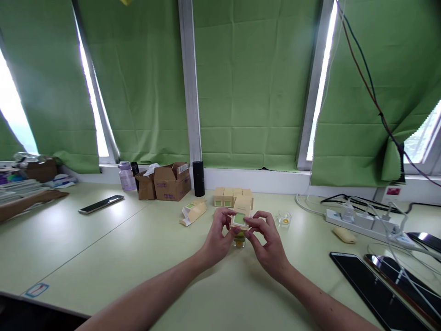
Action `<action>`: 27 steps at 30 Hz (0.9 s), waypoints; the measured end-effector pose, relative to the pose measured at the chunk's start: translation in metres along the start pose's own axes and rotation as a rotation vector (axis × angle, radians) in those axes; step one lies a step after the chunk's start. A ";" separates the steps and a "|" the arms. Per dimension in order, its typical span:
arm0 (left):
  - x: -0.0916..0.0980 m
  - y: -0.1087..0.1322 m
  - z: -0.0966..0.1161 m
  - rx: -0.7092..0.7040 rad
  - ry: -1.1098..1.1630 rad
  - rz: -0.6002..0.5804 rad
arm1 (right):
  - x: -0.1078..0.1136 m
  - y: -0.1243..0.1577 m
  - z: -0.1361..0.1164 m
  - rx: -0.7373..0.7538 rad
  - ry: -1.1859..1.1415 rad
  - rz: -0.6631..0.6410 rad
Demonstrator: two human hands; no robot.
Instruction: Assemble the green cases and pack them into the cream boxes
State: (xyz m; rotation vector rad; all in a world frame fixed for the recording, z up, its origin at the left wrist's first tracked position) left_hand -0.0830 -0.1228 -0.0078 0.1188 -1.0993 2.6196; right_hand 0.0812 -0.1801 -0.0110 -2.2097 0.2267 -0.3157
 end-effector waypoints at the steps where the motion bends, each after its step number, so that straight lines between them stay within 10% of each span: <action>1: 0.000 0.000 0.000 -0.003 -0.003 0.003 | 0.000 0.000 0.000 0.000 0.002 0.002; 27: 0.007 -0.002 0.010 -0.107 -0.179 0.032 | -0.001 0.000 0.003 -0.076 0.102 -0.035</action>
Point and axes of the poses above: each hand's wrist, its own y-axis away from the middle knuckle, its own x-axis out of the back of the hand, z = x × y, the point moved 4 cm from there along -y, towards the middle knuckle, and after that the axes turned 2 degrees about z, right-handed, at the moved point
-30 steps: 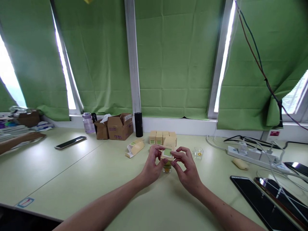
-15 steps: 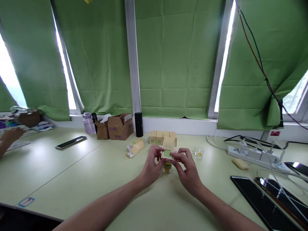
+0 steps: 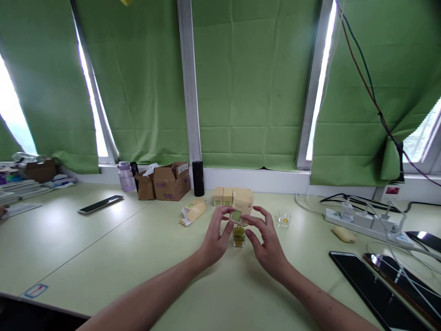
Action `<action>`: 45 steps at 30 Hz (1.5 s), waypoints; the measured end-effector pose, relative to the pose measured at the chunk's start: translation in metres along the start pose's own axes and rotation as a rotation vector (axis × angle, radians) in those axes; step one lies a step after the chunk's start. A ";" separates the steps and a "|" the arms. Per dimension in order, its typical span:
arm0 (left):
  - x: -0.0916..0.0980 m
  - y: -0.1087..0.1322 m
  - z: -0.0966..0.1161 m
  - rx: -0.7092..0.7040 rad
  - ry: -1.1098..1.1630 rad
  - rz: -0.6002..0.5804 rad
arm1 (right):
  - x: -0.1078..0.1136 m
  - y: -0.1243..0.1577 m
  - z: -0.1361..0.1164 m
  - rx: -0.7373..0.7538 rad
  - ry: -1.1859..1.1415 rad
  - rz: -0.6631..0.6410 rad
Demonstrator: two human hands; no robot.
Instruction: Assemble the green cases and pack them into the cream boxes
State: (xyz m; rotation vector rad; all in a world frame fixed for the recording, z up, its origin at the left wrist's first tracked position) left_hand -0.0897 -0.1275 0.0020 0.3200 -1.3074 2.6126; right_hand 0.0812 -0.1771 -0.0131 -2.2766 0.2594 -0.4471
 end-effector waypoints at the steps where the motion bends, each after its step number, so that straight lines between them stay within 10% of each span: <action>1: 0.000 0.000 -0.001 -0.010 -0.023 -0.002 | 0.000 0.000 -0.001 0.015 0.001 -0.007; 22: 0.010 -0.005 -0.023 0.189 -0.108 0.186 | -0.009 0.010 -0.021 0.411 0.190 -0.265; 39: 0.016 -0.004 -0.056 0.459 0.039 0.228 | -0.017 0.005 0.035 -0.066 0.456 -0.226; 45: 0.007 -0.003 -0.055 0.506 0.091 0.046 | 0.000 -0.003 0.044 -0.223 0.603 -0.227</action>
Point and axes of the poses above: each hand's wrist, its own y-axis away from the middle knuckle, its own x-axis out of the back of the hand, z = x × y, the point moved 4 cm from there along -y, towards the middle knuckle, and after that the axes turned 2 degrees about z, right-handed, at the moved point
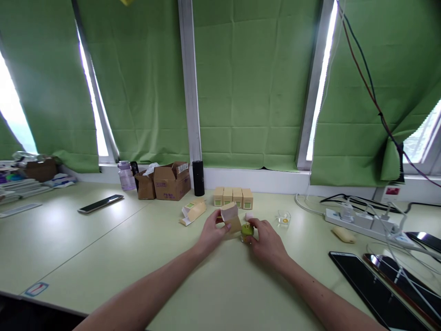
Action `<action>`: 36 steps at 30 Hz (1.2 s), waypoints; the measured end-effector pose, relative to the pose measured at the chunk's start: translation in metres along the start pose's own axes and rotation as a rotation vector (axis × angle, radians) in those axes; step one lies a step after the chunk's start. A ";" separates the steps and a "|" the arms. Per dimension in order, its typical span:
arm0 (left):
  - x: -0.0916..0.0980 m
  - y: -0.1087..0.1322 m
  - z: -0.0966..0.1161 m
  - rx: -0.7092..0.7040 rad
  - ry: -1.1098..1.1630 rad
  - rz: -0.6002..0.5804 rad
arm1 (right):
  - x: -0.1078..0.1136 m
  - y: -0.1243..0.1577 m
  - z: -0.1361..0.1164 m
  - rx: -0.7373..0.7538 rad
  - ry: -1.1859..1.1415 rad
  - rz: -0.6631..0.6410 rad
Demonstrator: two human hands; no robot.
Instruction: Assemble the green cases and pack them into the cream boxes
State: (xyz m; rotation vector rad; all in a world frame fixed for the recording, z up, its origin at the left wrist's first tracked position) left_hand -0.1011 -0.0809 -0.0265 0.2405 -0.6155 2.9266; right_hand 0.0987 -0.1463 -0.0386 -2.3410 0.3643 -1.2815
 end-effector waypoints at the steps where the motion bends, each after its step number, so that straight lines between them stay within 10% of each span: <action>1: -0.002 0.001 0.001 -0.006 -0.003 -0.035 | 0.002 -0.002 0.004 -0.030 0.012 -0.004; 14: -0.007 0.006 -0.005 -0.091 -0.146 -0.135 | 0.007 -0.014 0.022 -0.157 0.089 -0.089; 25: 0.001 0.019 0.041 -0.373 -0.147 -0.035 | 0.006 -0.012 0.020 -0.127 0.074 -0.071; 36: -0.004 0.011 0.023 -0.292 -0.177 -0.004 | 0.001 -0.013 0.025 -0.124 0.066 -0.090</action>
Point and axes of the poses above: each hand's wrist, its own y-axis away from the middle knuckle, its own x-axis out of the back of the hand, z = x × y, the point moved 4 cm from there along -y, towards the middle knuckle, and after that the axes turned 2 degrees about z, right-handed, at the moved point
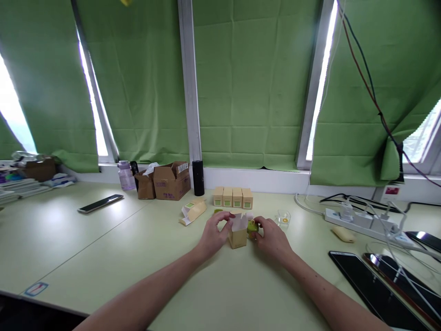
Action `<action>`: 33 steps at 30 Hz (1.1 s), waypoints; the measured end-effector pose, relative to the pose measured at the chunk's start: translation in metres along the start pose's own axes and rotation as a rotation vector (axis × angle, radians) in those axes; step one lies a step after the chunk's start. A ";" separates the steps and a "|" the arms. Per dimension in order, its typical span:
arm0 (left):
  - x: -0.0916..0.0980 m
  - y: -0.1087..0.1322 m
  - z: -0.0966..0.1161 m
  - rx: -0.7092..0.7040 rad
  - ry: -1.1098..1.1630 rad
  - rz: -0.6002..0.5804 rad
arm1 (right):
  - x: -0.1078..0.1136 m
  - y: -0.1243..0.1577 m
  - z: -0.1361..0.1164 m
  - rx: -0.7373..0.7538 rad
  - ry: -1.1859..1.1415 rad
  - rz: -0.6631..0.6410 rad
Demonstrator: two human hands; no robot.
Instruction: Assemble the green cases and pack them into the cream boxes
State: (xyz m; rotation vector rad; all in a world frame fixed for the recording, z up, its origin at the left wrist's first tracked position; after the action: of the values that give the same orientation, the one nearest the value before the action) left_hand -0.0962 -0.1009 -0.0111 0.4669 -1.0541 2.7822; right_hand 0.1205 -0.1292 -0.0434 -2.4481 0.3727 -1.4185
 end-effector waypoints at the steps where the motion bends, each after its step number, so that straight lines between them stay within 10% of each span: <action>1: 0.000 0.000 0.000 0.028 0.011 -0.017 | 0.000 0.000 0.001 0.004 0.000 0.001; 16: -0.004 -0.003 -0.017 0.294 0.388 -0.077 | 0.000 -0.003 0.004 0.067 -0.130 0.102; 33: -0.007 0.000 -0.005 0.333 0.517 -0.148 | 0.050 0.015 -0.033 0.187 -0.871 0.405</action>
State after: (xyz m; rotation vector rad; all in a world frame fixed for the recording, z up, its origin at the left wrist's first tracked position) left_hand -0.0905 -0.0981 -0.0172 -0.1445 -0.4308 2.7172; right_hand 0.1150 -0.1649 0.0062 -2.3728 0.4529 -0.1623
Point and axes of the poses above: each hand's wrist, its own y-axis away from the middle knuckle, its own x-axis out of the back of the hand, z = x × y, the point moved 4 cm from there along -y, towards the middle knuckle, and after that the axes turned 2 degrees about z, right-handed, at the moved point
